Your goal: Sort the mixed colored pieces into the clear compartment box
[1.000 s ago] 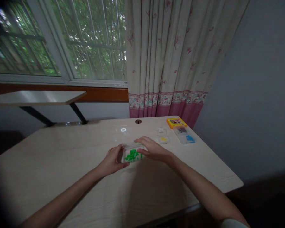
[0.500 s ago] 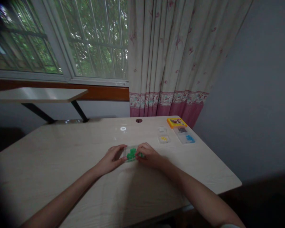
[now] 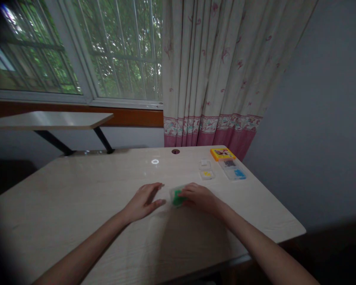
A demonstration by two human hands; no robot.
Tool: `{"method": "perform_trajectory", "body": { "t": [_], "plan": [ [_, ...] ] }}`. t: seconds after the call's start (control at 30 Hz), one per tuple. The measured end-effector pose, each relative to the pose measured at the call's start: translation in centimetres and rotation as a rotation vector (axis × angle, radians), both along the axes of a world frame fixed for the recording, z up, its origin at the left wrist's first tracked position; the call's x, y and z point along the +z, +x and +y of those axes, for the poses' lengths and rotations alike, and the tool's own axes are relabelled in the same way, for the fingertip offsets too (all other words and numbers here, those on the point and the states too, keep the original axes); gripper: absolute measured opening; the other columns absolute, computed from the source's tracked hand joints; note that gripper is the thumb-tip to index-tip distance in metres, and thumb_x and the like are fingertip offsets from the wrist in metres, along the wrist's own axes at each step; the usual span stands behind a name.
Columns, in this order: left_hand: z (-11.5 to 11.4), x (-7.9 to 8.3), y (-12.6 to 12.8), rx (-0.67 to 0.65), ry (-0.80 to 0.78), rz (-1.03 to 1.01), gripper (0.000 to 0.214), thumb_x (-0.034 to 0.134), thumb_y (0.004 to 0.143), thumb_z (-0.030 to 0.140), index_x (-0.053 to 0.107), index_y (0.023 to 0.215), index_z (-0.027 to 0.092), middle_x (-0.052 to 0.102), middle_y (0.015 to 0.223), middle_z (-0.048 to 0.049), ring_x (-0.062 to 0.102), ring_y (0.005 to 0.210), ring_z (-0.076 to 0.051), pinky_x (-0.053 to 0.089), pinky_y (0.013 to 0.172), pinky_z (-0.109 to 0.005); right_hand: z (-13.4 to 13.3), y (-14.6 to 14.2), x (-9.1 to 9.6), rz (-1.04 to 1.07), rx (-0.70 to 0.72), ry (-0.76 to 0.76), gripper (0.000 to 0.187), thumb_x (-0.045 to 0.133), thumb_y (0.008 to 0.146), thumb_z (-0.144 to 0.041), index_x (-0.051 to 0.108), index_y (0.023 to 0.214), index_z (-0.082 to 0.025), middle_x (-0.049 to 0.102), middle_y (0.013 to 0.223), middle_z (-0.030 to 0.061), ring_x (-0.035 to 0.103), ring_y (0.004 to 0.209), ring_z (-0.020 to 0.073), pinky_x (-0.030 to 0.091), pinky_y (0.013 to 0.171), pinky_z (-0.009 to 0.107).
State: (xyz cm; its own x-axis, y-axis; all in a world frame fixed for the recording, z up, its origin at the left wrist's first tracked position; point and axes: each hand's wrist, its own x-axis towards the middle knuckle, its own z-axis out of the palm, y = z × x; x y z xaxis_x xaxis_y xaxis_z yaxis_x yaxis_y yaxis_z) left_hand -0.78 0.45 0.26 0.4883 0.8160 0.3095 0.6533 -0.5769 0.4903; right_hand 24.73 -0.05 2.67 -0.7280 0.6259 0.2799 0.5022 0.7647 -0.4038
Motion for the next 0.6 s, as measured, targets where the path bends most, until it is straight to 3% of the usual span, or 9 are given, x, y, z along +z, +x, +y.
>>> {"method": "perform_trajectory", "body": {
  "t": [0.1,0.23,0.37,0.47,0.6],
  "plan": [
    [-0.1,0.1,0.0,-0.035,0.020,0.052,0.053,0.053,0.075,0.054,0.049,0.116,0.020,0.057,0.112,-0.0099,0.050,0.105,-0.027,0.035,0.092,-0.041,-1.7,4.7,-0.3,-0.053,-0.046,0.068,0.028,0.045,0.087,-0.032,0.060,0.107,-0.021,0.061,0.105,0.0071,0.054,0.096,0.0180,0.046,0.085,0.035],
    [0.3,0.2,0.2,-0.045,0.014,0.099,0.053,0.058,0.070,0.053,0.051,0.112,0.021,0.057,0.109,-0.0087,0.049,0.104,-0.027,0.035,0.091,-0.042,-4.4,13.0,-1.3,-0.124,-0.334,0.088,0.031,0.043,0.088,-0.031,0.056,0.115,-0.027,0.059,0.116,0.0059,0.051,0.107,0.0213,0.043,0.091,0.039],
    [1.6,0.3,2.0,-0.021,-0.012,0.123,0.053,0.058,0.070,0.052,0.052,0.111,0.020,0.057,0.109,-0.0103,0.049,0.104,-0.028,0.036,0.089,-0.042,-5.7,20.2,-2.4,-0.164,-0.562,0.117,0.033,0.043,0.087,-0.035,0.058,0.114,-0.025,0.058,0.117,0.0076,0.051,0.110,0.0231,0.040,0.096,0.042],
    [3.0,0.3,5.0,-0.020,-0.050,0.125,0.059,0.062,0.066,0.049,0.049,0.115,0.018,0.055,0.112,-0.0121,0.049,0.105,-0.030,0.036,0.089,-0.042,-5.3,22.9,-2.9,-0.154,-0.663,0.133,0.036,0.041,0.086,-0.039,0.059,0.113,-0.022,0.057,0.116,0.0102,0.053,0.107,0.0237,0.041,0.095,0.042],
    [5.0,0.1,10.2,0.008,-0.134,0.092,0.080,0.068,0.059,0.048,0.037,0.125,0.015,0.055,0.115,-0.0134,0.048,0.107,-0.032,0.034,0.091,-0.043,-4.2,23.4,-3.0,-0.125,-0.705,0.142,0.037,0.039,0.086,-0.040,0.061,0.110,-0.022,0.057,0.113,0.0111,0.055,0.105,0.0238,0.043,0.093,0.041]
  ]
}}
